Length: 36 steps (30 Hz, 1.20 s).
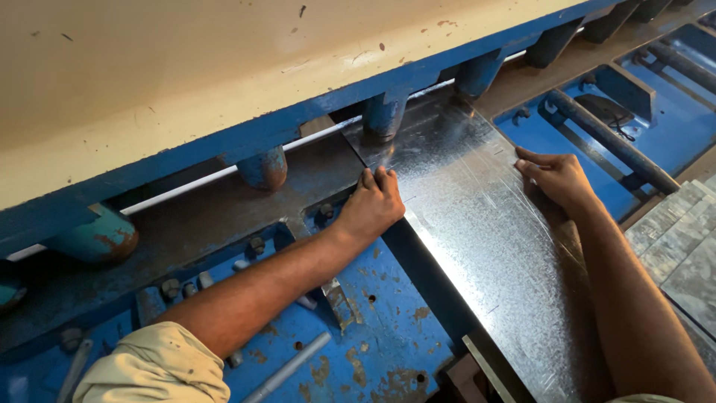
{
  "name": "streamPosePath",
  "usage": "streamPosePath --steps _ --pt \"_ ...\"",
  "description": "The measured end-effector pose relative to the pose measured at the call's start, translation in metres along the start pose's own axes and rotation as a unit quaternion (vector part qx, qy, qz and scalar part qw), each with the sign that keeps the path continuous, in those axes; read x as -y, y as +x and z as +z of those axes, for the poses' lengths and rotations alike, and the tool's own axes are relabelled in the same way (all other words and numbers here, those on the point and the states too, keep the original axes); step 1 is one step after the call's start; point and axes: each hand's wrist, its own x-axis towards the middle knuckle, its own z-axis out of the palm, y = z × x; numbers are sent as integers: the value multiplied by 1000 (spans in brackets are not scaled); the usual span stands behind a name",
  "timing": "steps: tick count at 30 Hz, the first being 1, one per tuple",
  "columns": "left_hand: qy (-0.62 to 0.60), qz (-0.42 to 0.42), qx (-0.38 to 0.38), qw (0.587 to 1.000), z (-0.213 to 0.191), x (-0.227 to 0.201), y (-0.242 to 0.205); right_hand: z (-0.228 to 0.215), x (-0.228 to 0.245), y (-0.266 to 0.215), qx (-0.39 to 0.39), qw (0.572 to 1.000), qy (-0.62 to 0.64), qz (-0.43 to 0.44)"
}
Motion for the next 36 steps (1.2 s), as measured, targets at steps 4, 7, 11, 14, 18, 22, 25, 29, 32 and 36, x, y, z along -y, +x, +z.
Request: streamPosePath --steps 4,7,11,14,18,22,25,29,32,36 --pt "16 16 25 999 -1 1 1 -1 -1 -1 8 1000 13 20" --pt "9 3 11 1000 0 1 1 -1 -2 1 4 1000 10 -1" --pt "8 13 3 1000 2 2 -1 1 -4 4 1 1000 -1 17" --pt "-5 15 12 1000 4 1 0 3 -8 7 -17 999 -12 -28" --pt "2 11 13 1000 3 1 0 2 -9 7 -11 1000 11 -17" --pt "-4 12 21 1000 2 1 0 1 -3 3 -5 999 31 -9" --pt "8 10 18 1000 3 1 0 1 1 1 -5 1000 21 -3" --pt "10 26 23 999 0 3 0 1 0 1 -3 999 26 -20" --pt "15 25 29 999 -4 3 1 2 -1 2 -1 999 37 -27" --pt "7 23 32 999 -7 4 2 2 1 1 -1 999 20 -26"
